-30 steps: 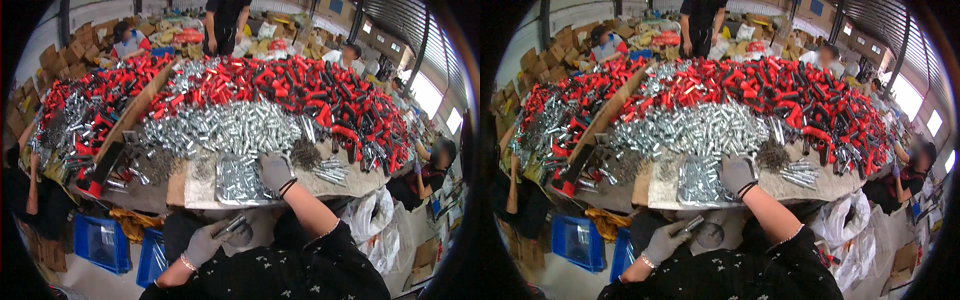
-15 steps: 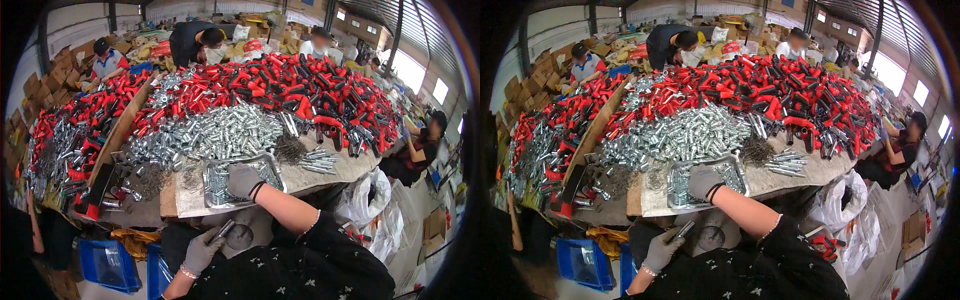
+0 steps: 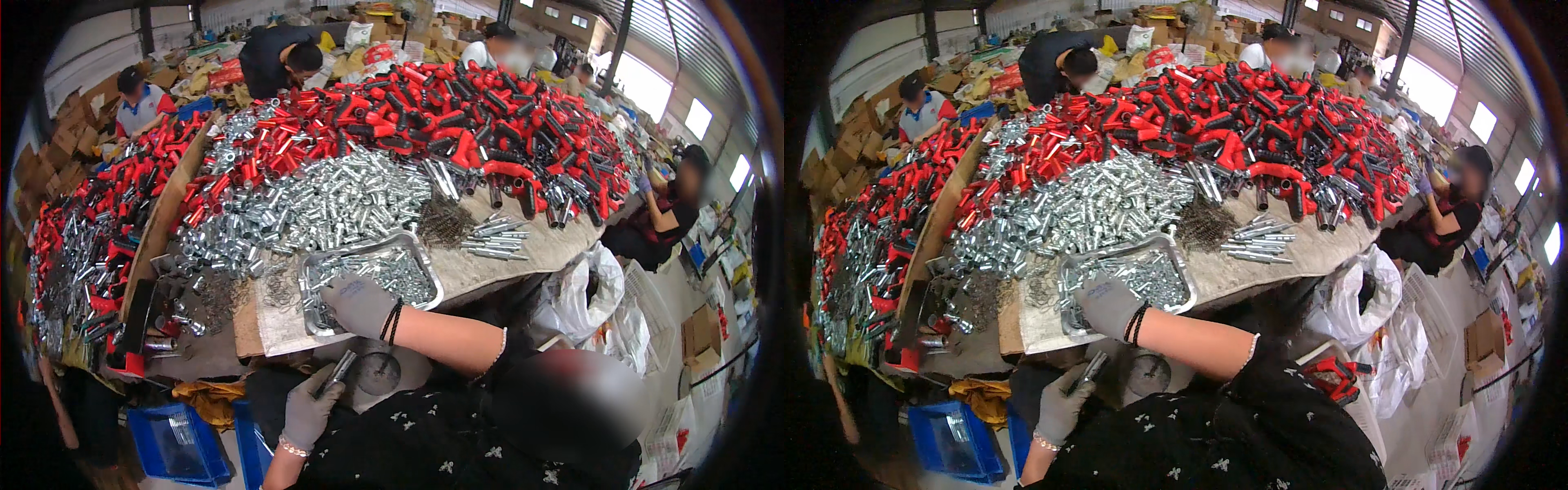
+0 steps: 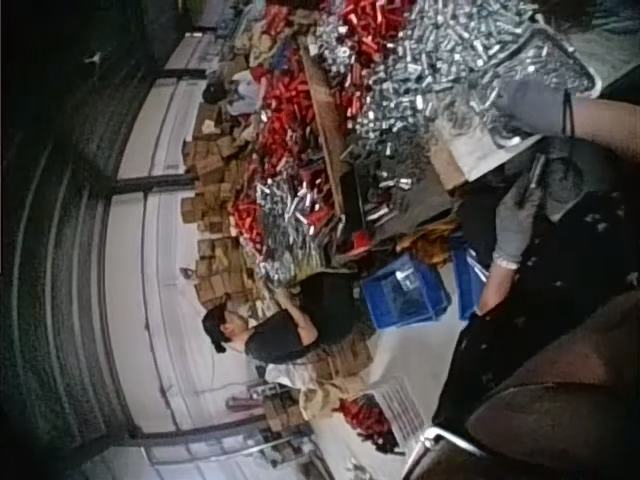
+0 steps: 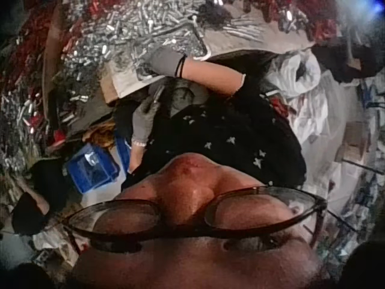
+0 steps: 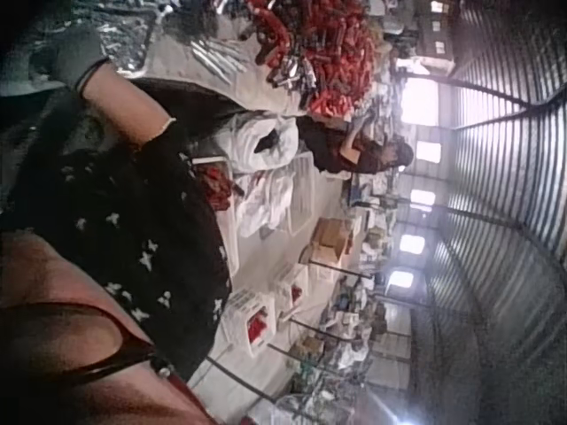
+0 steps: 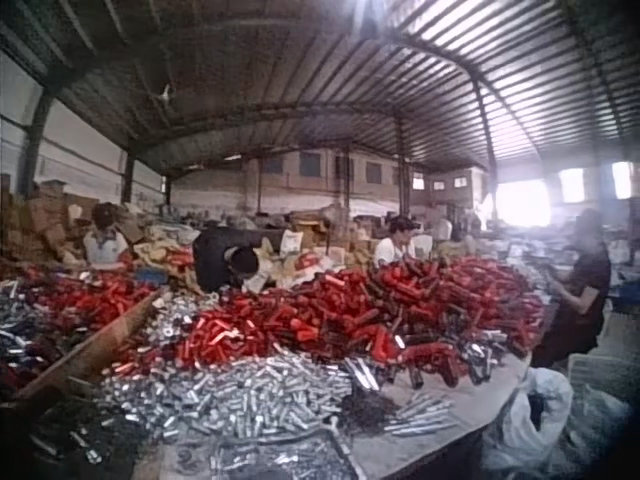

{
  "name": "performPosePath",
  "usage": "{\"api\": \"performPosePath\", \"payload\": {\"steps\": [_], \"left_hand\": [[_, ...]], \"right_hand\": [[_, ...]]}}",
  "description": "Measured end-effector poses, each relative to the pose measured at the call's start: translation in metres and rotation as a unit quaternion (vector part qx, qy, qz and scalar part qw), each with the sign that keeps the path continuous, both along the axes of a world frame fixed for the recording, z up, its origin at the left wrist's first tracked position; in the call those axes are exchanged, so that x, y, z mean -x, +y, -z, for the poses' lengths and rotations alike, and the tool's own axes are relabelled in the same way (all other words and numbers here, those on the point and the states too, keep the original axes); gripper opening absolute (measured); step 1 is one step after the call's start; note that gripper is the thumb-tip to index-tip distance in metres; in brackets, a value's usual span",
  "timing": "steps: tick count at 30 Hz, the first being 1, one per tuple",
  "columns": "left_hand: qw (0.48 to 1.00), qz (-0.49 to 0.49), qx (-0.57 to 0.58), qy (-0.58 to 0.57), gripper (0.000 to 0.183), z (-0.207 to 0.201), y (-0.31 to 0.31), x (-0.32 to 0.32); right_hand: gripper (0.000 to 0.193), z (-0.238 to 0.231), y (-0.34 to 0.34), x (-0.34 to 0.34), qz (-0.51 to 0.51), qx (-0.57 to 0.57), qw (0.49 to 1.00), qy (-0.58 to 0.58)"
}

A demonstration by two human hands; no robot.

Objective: Assembling various metal components including tubes, springs, and red handles at a factory workstation.

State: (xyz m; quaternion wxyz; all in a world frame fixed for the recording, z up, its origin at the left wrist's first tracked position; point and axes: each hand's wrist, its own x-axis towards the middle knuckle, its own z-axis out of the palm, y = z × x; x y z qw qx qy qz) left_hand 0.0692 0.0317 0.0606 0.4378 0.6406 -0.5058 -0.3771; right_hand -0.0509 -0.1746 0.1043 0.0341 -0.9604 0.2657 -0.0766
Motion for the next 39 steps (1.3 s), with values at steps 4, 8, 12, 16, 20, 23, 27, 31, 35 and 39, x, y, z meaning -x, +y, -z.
{"api": "performPosePath", "payload": {"steps": [4,8,12,16,20,23,27,31,35,39], "left_hand": [[0.998,-0.023,-0.036,0.041,0.043,-0.008,0.004,0.0],[1.0,-0.014,-0.008,-0.009,0.041,-0.019,-0.01,-0.002],[0.997,-0.024,0.046,-0.058,0.041,-0.029,-0.026,-0.005],[1.0,-0.02,-0.016,-0.011,0.042,-0.039,-0.024,-0.008],[0.998,-0.031,0.0,-0.057,0.04,-0.028,-0.022,-0.005],[0.997,-0.035,0.016,-0.073,0.038,-0.026,-0.018,-0.004],[0.994,-0.039,-0.018,-0.102,0.038,-0.023,-0.016,-0.003],[0.994,-0.05,0.003,-0.101,0.042,-0.02,-0.014,-0.005],[0.992,-0.036,-0.012,-0.117,0.041,-0.026,-0.014,-0.011],[0.998,-0.025,-0.039,-0.041,0.04,-0.037,-0.014,-0.009]], "right_hand": [[0.015,-0.003,0.001,0.012,0.012,0.014,0.997,-0.079],[0.021,0.022,-0.024,0.028,0.059,-0.023,0.992,-0.113],[0.03,-0.01,-0.032,0.066,-0.094,0.121,0.967,-0.205],[0.023,-0.041,0.008,0.068,0.121,-0.444,0.84,-0.286],[0.02,-0.016,0.035,0.075,0.043,-0.397,0.874,-0.276],[0.017,-0.011,0.042,0.065,-0.021,-0.281,0.926,-0.251],[0.019,-0.001,0.041,0.052,-0.133,-0.073,0.95,-0.274],[0.02,0.0,0.041,0.039,-0.162,-0.027,0.956,-0.242],[0.025,0.003,0.048,0.036,-0.18,0.041,0.951,-0.247],[0.031,0.01,0.052,0.04,-0.246,0.119,0.926,-0.26]]}}
